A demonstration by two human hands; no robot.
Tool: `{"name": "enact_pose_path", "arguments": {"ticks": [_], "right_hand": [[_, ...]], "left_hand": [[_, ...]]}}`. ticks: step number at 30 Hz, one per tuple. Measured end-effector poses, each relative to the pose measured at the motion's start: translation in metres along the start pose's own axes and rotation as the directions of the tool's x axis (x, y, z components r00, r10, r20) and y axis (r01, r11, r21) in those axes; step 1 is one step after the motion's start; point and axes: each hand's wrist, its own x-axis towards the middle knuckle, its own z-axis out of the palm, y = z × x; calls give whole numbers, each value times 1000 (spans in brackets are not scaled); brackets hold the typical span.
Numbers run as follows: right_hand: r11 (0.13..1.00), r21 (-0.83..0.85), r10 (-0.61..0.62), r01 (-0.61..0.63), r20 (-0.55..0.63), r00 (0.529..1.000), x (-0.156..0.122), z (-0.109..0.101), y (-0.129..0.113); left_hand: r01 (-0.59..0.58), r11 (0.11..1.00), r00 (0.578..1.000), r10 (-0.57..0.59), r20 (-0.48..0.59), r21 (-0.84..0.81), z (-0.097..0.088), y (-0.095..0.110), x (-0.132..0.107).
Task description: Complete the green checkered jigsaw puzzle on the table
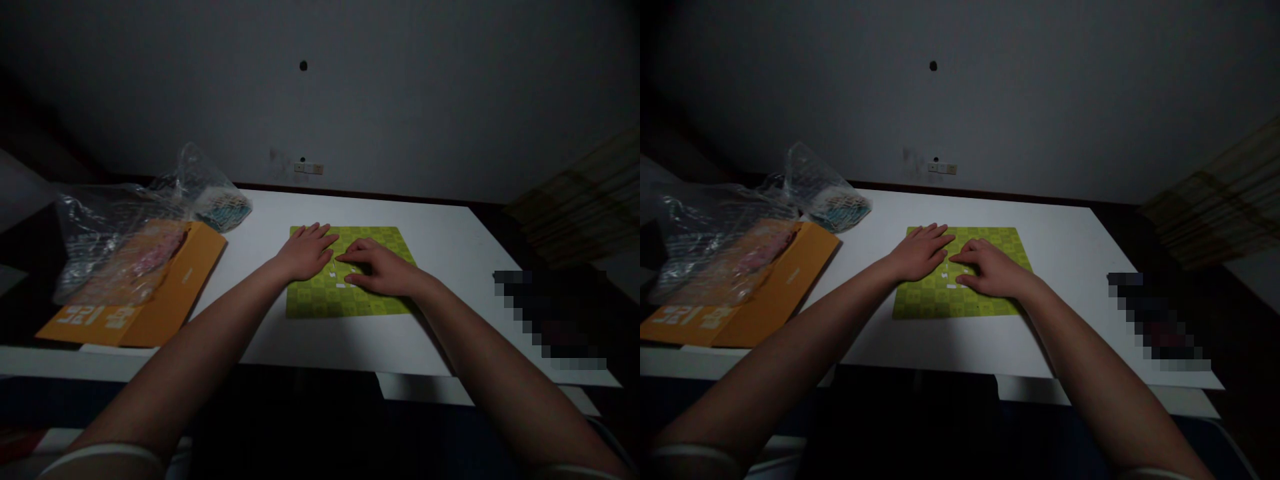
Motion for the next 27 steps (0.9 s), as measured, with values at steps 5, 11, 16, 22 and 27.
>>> {"name": "enact_pose_path", "arguments": {"ticks": [5,11,16,22,27], "right_hand": [[995,97,19,-17,-24,1000,-2,-1,2],[964,249,112,-95,-56,992,-1,-4,-1],[961,261,101,-92,-19,995,-1,-6,-4],[991,135,18,-16,-17,1000,-2,-7,-4],[999,37,-25,24,22,999,-2,-9,-1]], "left_hand": [[-2,1000,1000,2,4,-2,-1,1,0],[4,1000,1000,-4,10,-3,-2,2,-1],[3,1000,1000,-3,0,-13,0,1,-1],[5,1000,1000,-5,4,-16,-1,1,-1],[4,1000,1000,-4,0,-11,-1,2,-1]]}}
